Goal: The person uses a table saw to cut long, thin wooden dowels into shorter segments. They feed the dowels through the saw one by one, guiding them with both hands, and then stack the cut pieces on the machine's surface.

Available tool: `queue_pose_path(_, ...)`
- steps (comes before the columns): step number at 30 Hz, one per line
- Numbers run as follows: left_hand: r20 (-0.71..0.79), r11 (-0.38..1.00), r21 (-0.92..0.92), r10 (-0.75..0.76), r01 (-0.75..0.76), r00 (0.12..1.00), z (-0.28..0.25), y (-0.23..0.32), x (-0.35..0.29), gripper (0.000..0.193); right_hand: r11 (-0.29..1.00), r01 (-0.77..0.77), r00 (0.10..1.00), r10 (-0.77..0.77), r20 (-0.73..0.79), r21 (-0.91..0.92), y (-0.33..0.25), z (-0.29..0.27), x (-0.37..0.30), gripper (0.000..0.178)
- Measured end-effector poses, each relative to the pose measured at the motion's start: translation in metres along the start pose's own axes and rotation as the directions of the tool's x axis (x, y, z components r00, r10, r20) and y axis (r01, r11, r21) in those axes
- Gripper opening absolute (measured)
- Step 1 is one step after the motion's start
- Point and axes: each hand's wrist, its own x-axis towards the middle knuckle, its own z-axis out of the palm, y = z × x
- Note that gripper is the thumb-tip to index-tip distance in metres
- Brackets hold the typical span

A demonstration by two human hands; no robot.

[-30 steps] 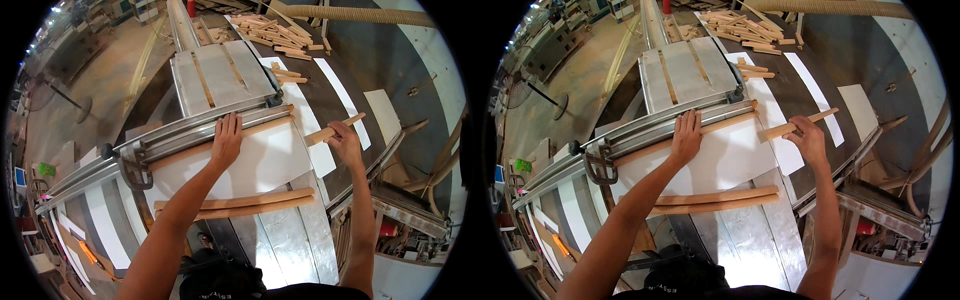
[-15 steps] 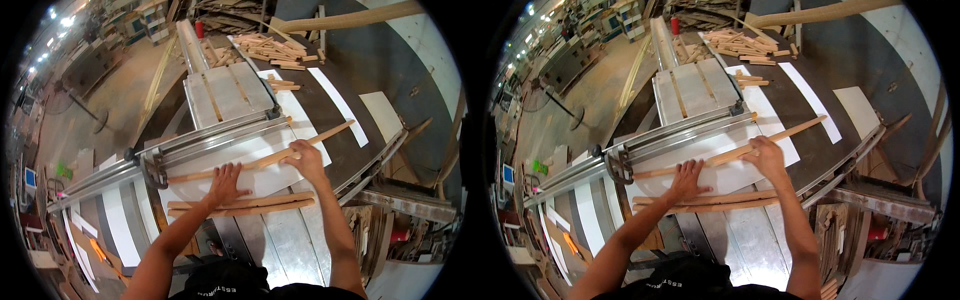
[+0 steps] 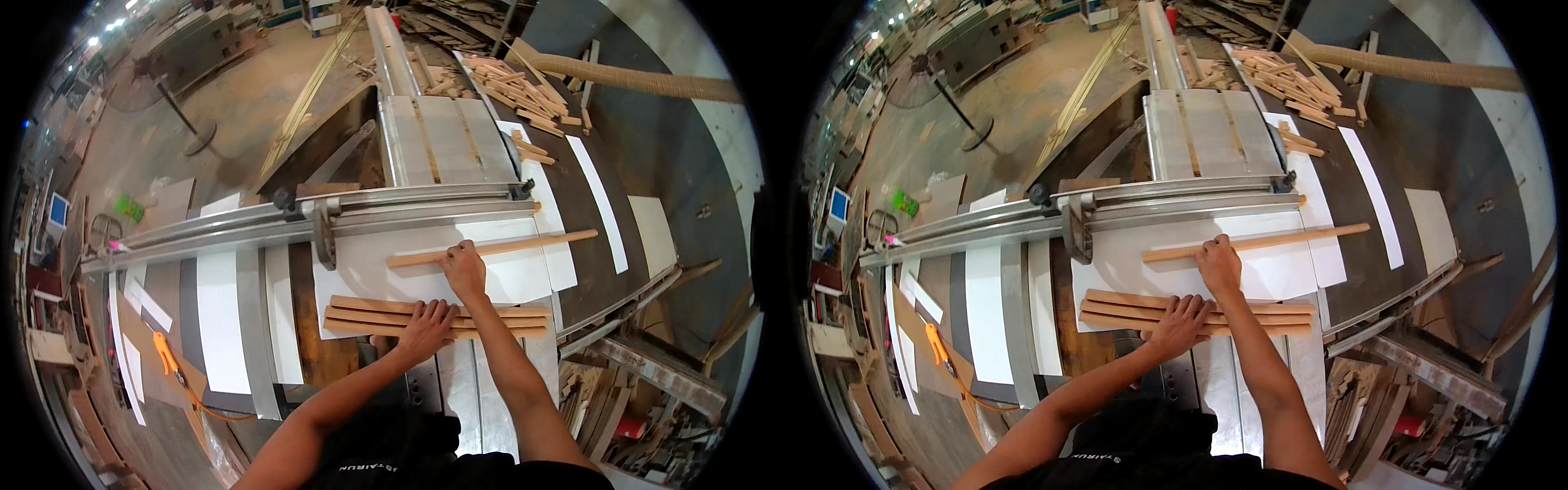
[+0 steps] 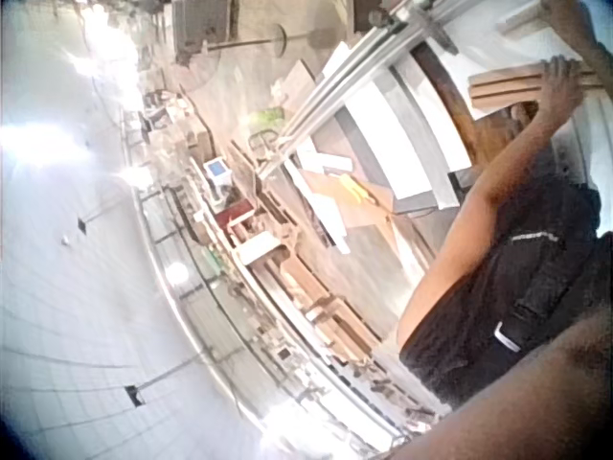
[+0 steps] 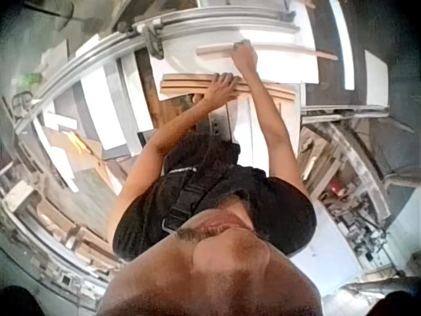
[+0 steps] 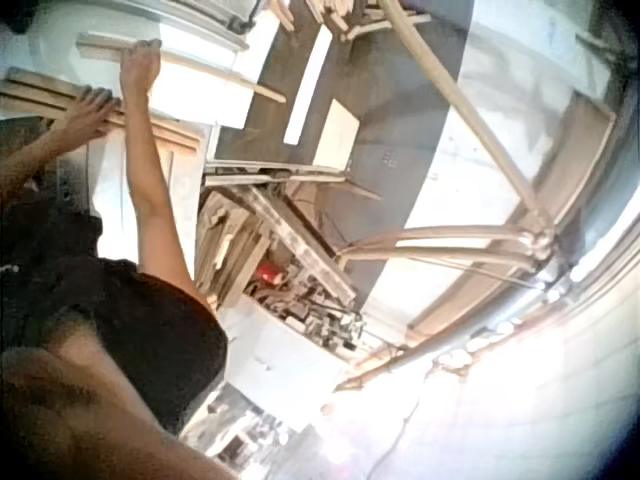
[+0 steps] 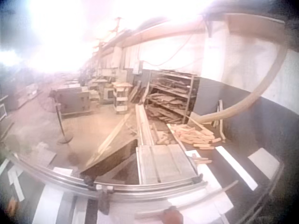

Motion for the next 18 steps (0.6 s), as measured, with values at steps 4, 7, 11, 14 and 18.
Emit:
queue_pose_path(4,0.021,1.000,-0.002,0.009,-0.009,1.000,-0.006,-0.003,-0.003,0.080,0.920,-0.202,0.856,0.332,-0.395,0.335,0.038,0.022,0.001,0.042)
queue_pose_path(7,-0.003,0.986,-0.165,0.032,-0.032,0.999,-0.008,-0.010,-0.008,0.078,0.529,-0.443,0.617,0.766,-0.182,0.724,0.047,0.015,0.013,0.062)
queue_pose_path(11,-0.054,0.944,-0.330,-0.037,0.018,0.998,-0.021,-0.027,0.009,0.079,0.246,-0.404,0.542,0.840,0.015,0.881,0.081,0.026,0.047,0.063)
queue_pose_path(14,-0.141,0.958,-0.243,-0.191,0.153,0.971,-0.031,-0.070,0.042,0.080,0.219,-0.414,0.555,0.830,0.054,0.883,0.067,0.038,0.063,0.057)
queue_pose_path(18,-0.285,0.963,-0.112,-0.268,0.246,0.920,-0.064,-0.123,0.105,0.087,0.331,-0.367,0.585,0.809,-0.061,0.869,0.080,0.046,0.080,0.063)
